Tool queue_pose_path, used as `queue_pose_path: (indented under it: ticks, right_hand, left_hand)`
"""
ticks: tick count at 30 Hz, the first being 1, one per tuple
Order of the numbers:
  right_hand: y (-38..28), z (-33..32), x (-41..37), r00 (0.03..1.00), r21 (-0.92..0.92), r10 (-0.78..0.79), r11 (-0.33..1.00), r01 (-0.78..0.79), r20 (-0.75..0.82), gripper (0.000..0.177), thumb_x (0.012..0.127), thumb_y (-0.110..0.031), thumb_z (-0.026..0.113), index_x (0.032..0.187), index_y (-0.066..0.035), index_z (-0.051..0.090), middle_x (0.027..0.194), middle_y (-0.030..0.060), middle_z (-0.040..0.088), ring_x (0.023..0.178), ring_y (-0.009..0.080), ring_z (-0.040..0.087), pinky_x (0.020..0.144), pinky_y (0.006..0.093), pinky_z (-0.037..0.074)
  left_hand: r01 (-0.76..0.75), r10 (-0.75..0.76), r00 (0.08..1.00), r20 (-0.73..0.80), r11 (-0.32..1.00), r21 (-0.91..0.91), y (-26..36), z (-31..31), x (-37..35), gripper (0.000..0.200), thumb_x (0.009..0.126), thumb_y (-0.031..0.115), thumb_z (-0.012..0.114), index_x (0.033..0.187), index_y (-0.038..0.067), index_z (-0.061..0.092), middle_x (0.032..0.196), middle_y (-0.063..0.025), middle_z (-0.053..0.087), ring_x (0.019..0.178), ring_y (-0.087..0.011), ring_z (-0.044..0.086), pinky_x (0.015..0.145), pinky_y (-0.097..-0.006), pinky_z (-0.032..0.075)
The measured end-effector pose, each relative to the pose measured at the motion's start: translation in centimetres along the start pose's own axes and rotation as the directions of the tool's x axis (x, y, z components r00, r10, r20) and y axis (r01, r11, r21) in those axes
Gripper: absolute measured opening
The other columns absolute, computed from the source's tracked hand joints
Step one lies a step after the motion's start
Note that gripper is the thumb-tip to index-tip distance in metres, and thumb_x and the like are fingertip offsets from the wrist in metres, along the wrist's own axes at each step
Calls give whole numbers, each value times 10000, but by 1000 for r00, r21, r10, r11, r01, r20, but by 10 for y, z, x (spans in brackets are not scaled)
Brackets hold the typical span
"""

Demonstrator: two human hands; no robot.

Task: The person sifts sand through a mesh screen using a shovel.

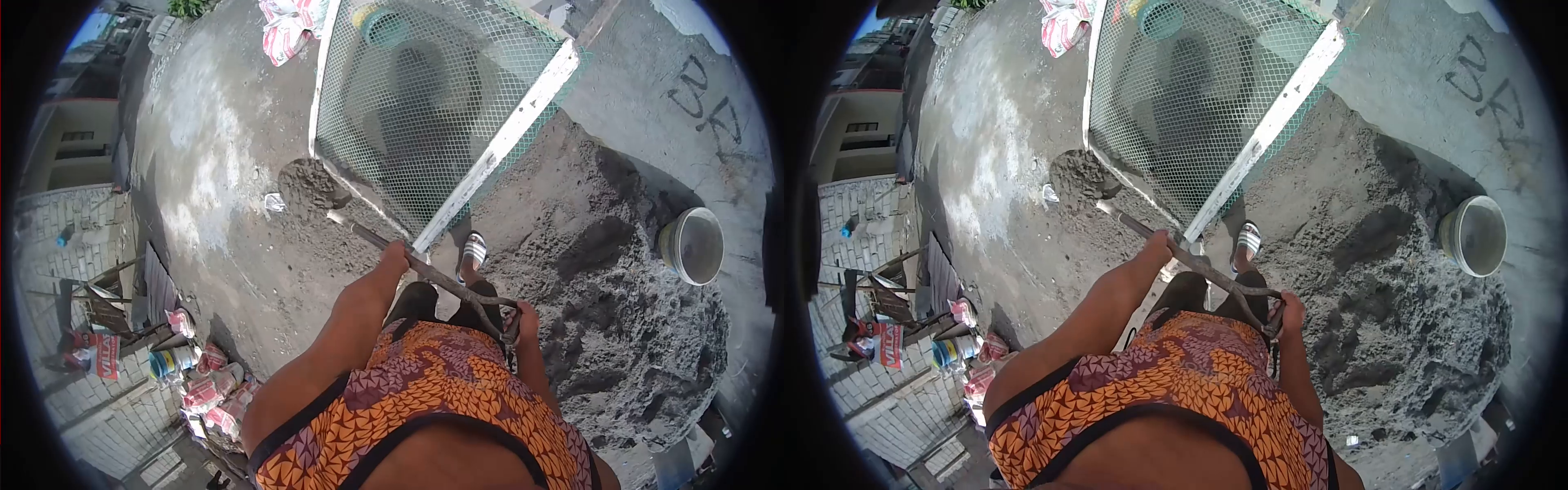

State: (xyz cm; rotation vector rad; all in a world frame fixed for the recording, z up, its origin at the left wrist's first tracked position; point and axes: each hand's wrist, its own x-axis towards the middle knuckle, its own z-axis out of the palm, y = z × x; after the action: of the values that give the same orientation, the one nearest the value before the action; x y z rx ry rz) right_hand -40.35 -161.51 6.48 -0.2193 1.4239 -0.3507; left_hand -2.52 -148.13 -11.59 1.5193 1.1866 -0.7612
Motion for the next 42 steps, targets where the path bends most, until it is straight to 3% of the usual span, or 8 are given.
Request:
queue_pose_path:
  ticks: [4,8,14,18,29,36,38,42]
  right_hand:
    - [-13,3,-4,1000,252,-14,968,13,1,104,966,-198,558,974,-95,543,639,32,553,503,181,548,425,347,454]
    - [-31,-28,-6,999,138,5,990,-11,44,104,999,-221,523,988,-119,538,670,33,558,495,167,522,413,320,428]
    - [-68,-26,-23,997,52,11,999,-15,74,166,998,-255,514,940,-100,532,656,22,545,505,135,526,410,258,448]
    - [-92,11,-11,999,94,-35,995,36,-13,93,944,-154,561,916,-70,533,694,35,558,543,119,560,435,257,497]
    - [-266,12,60,994,219,-99,972,88,40,75,923,-119,588,976,-65,584,723,40,596,572,157,612,437,242,540]
    - [-355,-54,54,968,391,-207,910,138,139,210,1020,-195,443,1033,-53,597,729,88,662,505,205,619,404,364,546]
    - [-357,-65,55,873,237,-145,971,35,465,271,1042,-249,439,1032,-46,618,781,67,672,622,154,650,518,331,554]
    - [-338,-53,68,987,-311,35,950,16,157,263,1030,-265,479,922,-86,638,729,23,669,576,178,650,481,405,558]
  left_hand:
    - [-299,274,839,471,954,-24,52,112,-115,386,816,60,724,1043,30,413,767,-99,536,596,-209,560,514,-360,476]
    - [-359,346,764,545,929,-86,71,113,-229,306,830,30,705,996,38,448,734,-68,516,589,-183,557,494,-354,484]
    - [76,199,539,818,956,-283,95,84,-174,196,909,155,648,826,77,488,681,-55,493,612,-207,548,571,-426,496]
    - [54,51,836,547,983,-175,78,103,-93,224,930,171,582,765,96,450,629,-70,470,557,-226,498,606,-434,508]
    - [-8,42,956,291,993,-117,71,255,-157,151,913,112,558,810,27,486,581,-116,501,493,-277,529,544,-443,508]
    - [-156,222,839,496,973,-171,64,366,-328,122,815,60,604,809,-4,501,601,-121,522,470,-241,527,464,-412,469]
    - [-291,362,763,535,932,-216,68,354,-335,162,816,68,634,827,-15,495,599,-106,524,467,-219,547,441,-390,468]
    - [-399,527,683,505,849,-346,73,304,-334,262,826,94,672,911,-15,450,580,-75,518,433,-185,551,400,-369,455]
